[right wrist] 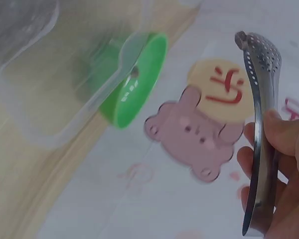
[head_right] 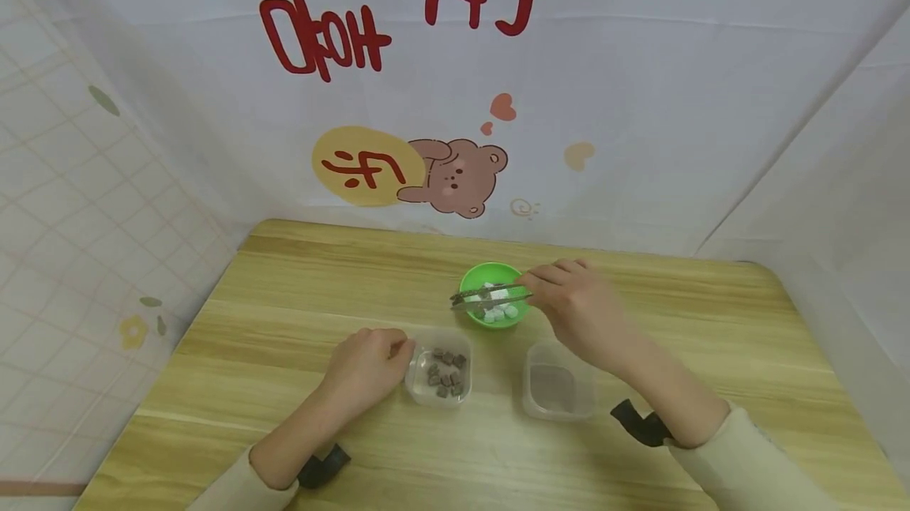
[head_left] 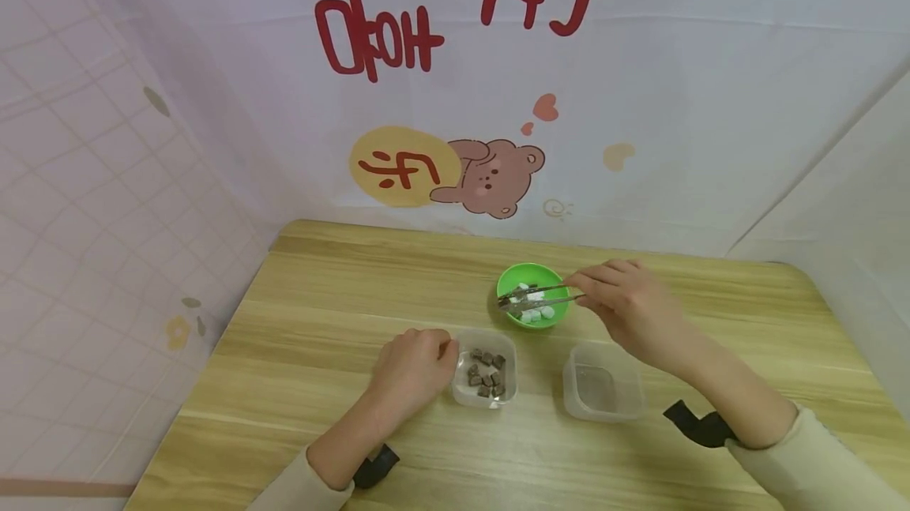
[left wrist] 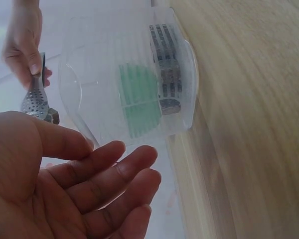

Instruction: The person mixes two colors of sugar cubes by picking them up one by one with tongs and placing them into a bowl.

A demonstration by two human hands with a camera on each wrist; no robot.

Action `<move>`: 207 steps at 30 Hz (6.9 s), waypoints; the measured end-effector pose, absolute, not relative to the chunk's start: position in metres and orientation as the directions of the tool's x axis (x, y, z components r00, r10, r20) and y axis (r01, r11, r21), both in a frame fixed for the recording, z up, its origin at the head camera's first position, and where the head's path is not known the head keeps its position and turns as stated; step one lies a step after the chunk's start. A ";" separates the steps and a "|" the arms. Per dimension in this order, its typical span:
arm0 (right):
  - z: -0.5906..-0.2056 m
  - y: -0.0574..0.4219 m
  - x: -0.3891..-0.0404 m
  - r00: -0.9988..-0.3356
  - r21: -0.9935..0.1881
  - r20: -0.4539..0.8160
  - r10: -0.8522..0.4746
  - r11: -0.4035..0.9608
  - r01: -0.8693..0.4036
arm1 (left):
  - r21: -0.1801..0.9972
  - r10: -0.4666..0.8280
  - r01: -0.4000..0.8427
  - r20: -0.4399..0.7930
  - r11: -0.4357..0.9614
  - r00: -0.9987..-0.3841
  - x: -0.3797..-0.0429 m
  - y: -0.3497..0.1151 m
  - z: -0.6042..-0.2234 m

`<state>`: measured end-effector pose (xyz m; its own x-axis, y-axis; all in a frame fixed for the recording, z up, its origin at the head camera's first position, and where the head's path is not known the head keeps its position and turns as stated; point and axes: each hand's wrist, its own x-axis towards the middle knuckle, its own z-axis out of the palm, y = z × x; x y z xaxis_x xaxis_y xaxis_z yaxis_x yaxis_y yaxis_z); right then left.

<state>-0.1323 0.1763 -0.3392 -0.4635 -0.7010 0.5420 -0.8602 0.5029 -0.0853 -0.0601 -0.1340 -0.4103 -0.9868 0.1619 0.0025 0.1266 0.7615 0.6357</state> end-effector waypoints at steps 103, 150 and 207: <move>-0.360 0.113 -0.112 -0.340 0.289 0.119 -0.933 0.360 -0.887 | 0.641 0.184 0.145 0.006 0.754 -0.983 -0.059 -0.135 -0.413; -0.343 0.177 -0.124 -0.458 -0.065 0.473 -0.753 0.488 -0.870 | 0.640 0.177 0.137 0.002 0.756 -0.984 -0.059 -0.136 -0.413; -0.358 0.119 -0.095 -0.356 0.158 0.190 -0.915 0.386 -0.909 | 0.639 0.216 0.164 -0.005 0.751 -0.976 -0.059 -0.137 -0.411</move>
<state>-0.0950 0.1194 -0.3579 -0.3560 -0.9151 0.1895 -0.9089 0.3862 0.1576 -0.0594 -0.1369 -0.4108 -0.9763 0.2164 -0.0045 0.1636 0.7513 0.6393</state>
